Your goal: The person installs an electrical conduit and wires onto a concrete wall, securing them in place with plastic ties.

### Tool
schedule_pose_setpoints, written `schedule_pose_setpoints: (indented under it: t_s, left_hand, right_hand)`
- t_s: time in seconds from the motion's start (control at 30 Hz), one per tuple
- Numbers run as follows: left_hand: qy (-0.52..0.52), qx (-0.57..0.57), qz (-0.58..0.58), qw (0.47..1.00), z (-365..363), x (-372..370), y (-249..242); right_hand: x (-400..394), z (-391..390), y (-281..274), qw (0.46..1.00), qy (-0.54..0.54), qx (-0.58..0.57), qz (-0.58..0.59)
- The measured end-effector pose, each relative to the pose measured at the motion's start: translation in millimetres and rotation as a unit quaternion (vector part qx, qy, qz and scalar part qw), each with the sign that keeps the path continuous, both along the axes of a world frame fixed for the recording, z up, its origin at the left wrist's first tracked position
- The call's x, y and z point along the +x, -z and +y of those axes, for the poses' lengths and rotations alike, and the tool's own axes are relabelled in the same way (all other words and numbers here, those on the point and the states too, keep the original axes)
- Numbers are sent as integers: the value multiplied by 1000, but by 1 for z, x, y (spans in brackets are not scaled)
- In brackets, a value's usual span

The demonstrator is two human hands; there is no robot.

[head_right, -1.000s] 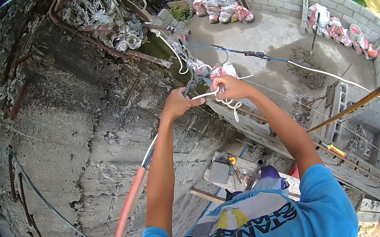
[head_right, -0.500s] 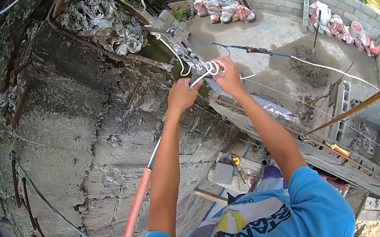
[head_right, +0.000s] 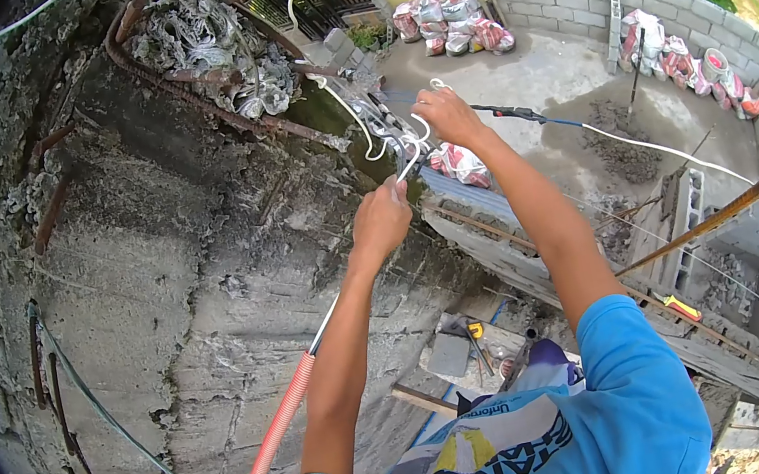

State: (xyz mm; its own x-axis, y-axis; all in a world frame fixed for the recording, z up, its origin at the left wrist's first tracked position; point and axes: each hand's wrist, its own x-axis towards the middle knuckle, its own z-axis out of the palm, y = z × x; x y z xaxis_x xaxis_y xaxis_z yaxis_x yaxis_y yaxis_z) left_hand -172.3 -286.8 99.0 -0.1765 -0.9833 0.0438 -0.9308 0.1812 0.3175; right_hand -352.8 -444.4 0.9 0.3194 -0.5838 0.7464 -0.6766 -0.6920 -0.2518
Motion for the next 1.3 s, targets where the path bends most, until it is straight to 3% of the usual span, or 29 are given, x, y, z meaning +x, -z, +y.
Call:
schedule_pose_setpoints:
  t_s: [0.13,0.27,0.37,0.4,0.5,0.6,0.7,0.8,0.9,1.0,1.1,1.2,1.23,1.3]
  left_hand:
    - [2,-4,-12,1000,1,4,-4]
    - [-11,8,-13,1000,-2,9,-9]
    - [-39,25,2,999,-4,9,-10]
    - [-42,17,2,999,-5,9,-11]
    - [-42,0,4,999,-11,3,-16]
    - [-37,-3,6,999,-15,-4,-22]
    - [-32,-7,7,999,-18,-11,-28]
    - [-34,15,-6,999,-16,-8,-29]
    - [-37,63,-23,997,-7,-1,-25]
    - [-39,73,-33,996,-4,8,-10]
    - [-47,66,-22,997,-2,13,-5]
    - [-51,56,-17,997,-1,14,-9]
    - [-51,55,-17,997,-1,14,-10]
    - [-48,44,-13,998,-1,11,-11]
  right_hand:
    - [22,2,-2,993,-33,110,1]
    - [15,22,-8,992,-43,108,-48]
    - [1,57,-22,973,13,125,-195]
    - [-4,69,-20,962,40,122,-241]
    - [-4,72,35,855,81,335,-387]
    - [11,63,95,935,161,229,-217]
    - [30,71,103,967,201,120,-103]
    - [50,94,75,944,179,263,-81]
    - [61,114,55,913,8,403,-64]
    - [61,130,32,916,-80,391,-27]
    - [61,128,46,921,-93,369,-85]
    - [53,129,51,910,-136,386,-62]
    - [55,130,53,851,-168,461,-187]
    - [62,133,58,671,-217,572,-419]
